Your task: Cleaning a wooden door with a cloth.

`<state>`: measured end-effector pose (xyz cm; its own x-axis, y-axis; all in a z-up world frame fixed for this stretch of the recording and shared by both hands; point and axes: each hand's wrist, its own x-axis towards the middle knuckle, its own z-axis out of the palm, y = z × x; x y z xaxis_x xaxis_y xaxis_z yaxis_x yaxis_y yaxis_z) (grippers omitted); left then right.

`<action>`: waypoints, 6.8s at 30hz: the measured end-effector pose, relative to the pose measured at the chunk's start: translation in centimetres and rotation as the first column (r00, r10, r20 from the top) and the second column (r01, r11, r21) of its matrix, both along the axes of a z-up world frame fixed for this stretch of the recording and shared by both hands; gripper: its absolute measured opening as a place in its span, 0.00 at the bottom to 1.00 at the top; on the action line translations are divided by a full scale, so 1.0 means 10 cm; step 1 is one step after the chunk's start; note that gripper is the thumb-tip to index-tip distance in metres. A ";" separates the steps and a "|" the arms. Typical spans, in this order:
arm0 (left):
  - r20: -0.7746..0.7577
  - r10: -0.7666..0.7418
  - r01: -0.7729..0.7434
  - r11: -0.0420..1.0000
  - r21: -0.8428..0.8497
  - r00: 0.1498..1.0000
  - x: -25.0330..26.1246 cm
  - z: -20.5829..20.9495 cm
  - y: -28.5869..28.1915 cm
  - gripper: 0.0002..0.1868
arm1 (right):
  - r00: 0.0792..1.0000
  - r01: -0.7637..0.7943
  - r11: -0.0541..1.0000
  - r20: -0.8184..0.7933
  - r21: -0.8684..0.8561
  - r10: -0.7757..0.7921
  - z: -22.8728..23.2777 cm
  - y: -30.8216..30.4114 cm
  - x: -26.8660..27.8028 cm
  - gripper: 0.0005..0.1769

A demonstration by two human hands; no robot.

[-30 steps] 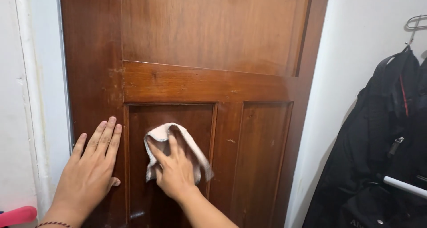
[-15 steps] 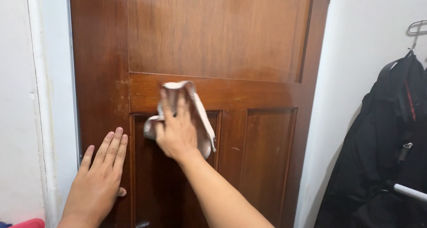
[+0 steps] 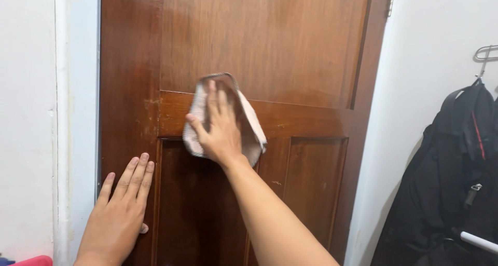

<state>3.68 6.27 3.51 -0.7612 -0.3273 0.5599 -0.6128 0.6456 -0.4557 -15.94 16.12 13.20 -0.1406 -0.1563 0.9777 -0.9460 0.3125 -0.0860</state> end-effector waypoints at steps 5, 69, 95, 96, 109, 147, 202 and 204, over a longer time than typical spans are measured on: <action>0.011 -0.007 0.007 1.000 0.011 1.000 0.05 0.03 0.01 0.67 | 0.913 -0.344 0.929 -0.181 0.138 0.365 -0.13 -0.21 0.12 0.43; 0.049 0.036 -0.036 0.999 -0.005 0.998 0.03 -0.01 0.07 0.64 | 0.891 0.354 0.802 0.086 0.482 -0.445 -0.41 0.17 0.23 0.36; 0.029 0.008 -0.011 0.996 0.091 1.000 -0.20 -0.05 -0.16 0.68 | 0.991 0.128 0.992 0.041 0.003 -0.128 0.06 -0.17 0.06 0.29; 0.023 0.006 -0.008 0.997 0.076 1.000 -0.23 -0.07 -0.18 0.67 | 0.993 0.116 0.993 0.030 -0.012 -0.116 0.11 -0.21 0.10 0.29; 0.061 -0.012 0.003 0.989 0.146 0.998 -0.10 0.02 -0.10 0.70 | 0.927 0.325 0.919 0.114 0.223 -0.356 -0.27 0.18 -0.33 0.31; -0.310 -0.213 0.001 0.825 -0.565 0.927 -0.86 0.22 0.04 0.46 | 0.907 0.363 0.929 0.199 0.079 -0.371 -0.28 1.09 -1.45 0.35; -0.429 -0.414 0.084 0.791 -0.606 0.803 -1.75 0.66 0.21 0.51 | 0.884 0.393 0.920 0.279 -0.011 -0.374 -0.56 1.89 -2.44 0.41; -0.427 -0.380 0.047 0.790 -0.612 0.821 -1.77 0.66 0.20 0.52 | 0.856 0.339 0.933 0.449 -0.117 -0.255 -0.36 1.91 -2.16 0.41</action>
